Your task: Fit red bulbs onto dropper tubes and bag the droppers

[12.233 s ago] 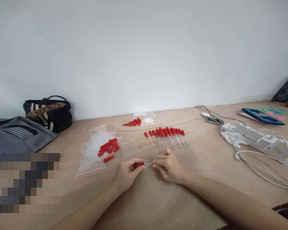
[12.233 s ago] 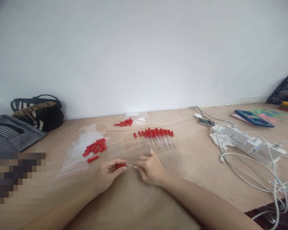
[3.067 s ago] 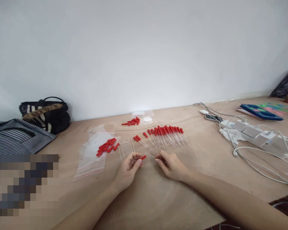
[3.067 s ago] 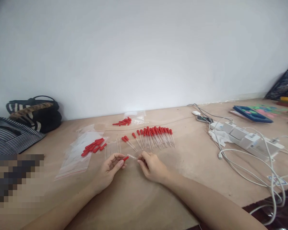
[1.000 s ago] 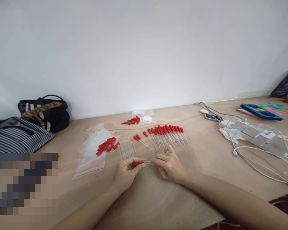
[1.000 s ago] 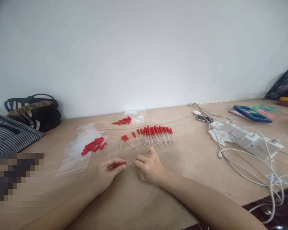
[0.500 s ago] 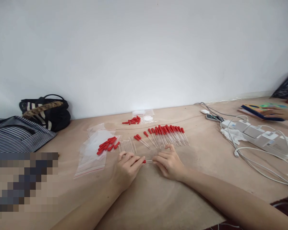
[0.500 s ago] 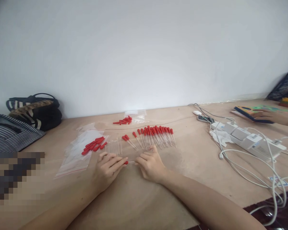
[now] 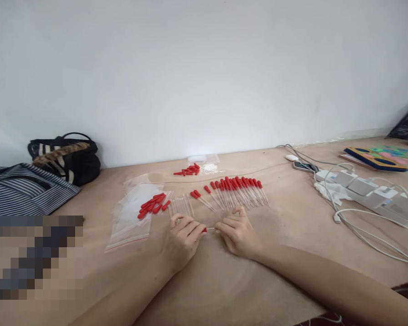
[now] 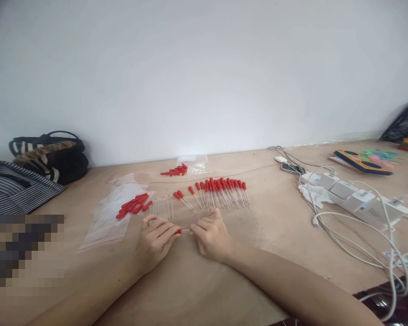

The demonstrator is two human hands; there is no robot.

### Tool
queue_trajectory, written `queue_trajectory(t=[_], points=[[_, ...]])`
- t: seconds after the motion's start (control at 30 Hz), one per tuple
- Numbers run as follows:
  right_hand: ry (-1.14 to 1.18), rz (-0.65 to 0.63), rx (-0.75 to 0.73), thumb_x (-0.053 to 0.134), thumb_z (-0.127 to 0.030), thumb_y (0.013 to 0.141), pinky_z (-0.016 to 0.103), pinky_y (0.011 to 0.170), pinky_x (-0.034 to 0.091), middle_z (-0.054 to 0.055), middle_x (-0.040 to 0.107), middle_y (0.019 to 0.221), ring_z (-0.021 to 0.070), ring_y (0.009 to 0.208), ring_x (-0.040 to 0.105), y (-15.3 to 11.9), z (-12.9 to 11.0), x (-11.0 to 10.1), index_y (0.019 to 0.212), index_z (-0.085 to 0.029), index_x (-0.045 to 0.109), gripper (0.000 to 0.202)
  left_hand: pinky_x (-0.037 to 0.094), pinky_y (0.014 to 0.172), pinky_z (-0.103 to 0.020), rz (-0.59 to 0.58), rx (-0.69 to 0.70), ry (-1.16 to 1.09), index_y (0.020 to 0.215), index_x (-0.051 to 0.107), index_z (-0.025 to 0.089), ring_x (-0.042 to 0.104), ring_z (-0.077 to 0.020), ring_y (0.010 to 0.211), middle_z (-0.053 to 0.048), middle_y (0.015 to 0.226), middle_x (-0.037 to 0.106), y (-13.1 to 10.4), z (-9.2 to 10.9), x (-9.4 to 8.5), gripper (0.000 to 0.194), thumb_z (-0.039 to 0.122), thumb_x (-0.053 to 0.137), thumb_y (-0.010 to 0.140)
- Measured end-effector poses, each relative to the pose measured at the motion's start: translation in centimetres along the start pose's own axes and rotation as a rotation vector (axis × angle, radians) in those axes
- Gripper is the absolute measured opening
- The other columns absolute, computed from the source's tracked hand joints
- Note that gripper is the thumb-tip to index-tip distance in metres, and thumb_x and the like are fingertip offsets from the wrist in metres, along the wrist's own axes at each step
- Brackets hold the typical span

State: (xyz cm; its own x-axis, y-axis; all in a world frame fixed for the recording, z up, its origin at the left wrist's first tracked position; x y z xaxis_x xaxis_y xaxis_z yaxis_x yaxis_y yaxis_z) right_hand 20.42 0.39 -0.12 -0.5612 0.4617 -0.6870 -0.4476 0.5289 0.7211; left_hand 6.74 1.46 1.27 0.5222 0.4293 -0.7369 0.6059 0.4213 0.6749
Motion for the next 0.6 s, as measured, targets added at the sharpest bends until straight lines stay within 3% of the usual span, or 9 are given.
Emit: queue_trajectory(t=[0.23,0.37,0.47,0.6], points=[[0.013,-0.05,0.006,0.038,-0.015,0.082,0.031,0.071,0.023,-0.001,0.054,0.055,0.0098,0.054,0.043,0.1,0.1,0.2,0.076,-0.014,0.06,0.022,0.029,0.079,-0.037,-0.025,-0.026,-0.028,0.074,0.06,0.02,0.055,-0.0158,0.066,0.002,0.066,0.066,0.1,-0.1,0.0,0.017,0.019,0.046,0.084],[0.019,-0.107,0.034,0.043,-0.02,0.082,0.031,0.072,0.023,0.0,0.058,0.062,0.0121,0.063,0.047,0.3,0.8,0.1,0.078,-0.017,0.061,0.019,0.029,0.084,-0.038,-0.103,-0.118,-0.024,0.093,0.06,0.022,0.056,-0.02,0.08,-0.002,0.084,0.068,0.0,-1.2,0.0,0.017,0.031,0.051,0.082],[-0.062,-0.069,0.217,0.045,-0.023,0.081,0.032,0.072,0.021,0.002,0.062,0.07,0.0142,0.07,0.048,0.7,2.6,-0.3,0.076,-0.019,0.063,0.018,0.03,0.083,-0.039,-0.132,-0.224,0.072,0.111,0.053,0.021,0.052,-0.0253,0.093,-0.008,0.102,0.063,-0.4,-3.1,-0.2,0.042,0.044,0.055,0.075],[-0.205,-0.094,0.504,0.045,-0.025,0.08,0.033,0.07,0.02,0.003,0.062,0.067,0.0161,0.073,0.048,2.0,4.8,0.7,0.068,-0.019,0.063,0.022,0.031,0.082,-0.04,-0.061,-0.355,0.221,0.102,0.058,0.02,0.051,-0.0261,0.094,-0.008,0.099,0.062,-1.1,-6.0,-1.2,0.032,0.038,0.054,0.076]])
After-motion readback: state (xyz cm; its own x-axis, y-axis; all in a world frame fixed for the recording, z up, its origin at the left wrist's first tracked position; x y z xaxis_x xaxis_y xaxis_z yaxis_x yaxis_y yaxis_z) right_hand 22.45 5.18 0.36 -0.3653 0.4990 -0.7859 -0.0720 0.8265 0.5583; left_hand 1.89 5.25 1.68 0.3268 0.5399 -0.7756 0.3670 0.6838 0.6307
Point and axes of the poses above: each hand's wrist, its own y-axis towards the middle knuckle, its own x-axis out of the palm, z = x × y, the point moved 5 cm from there along y, towards the middle knuckle
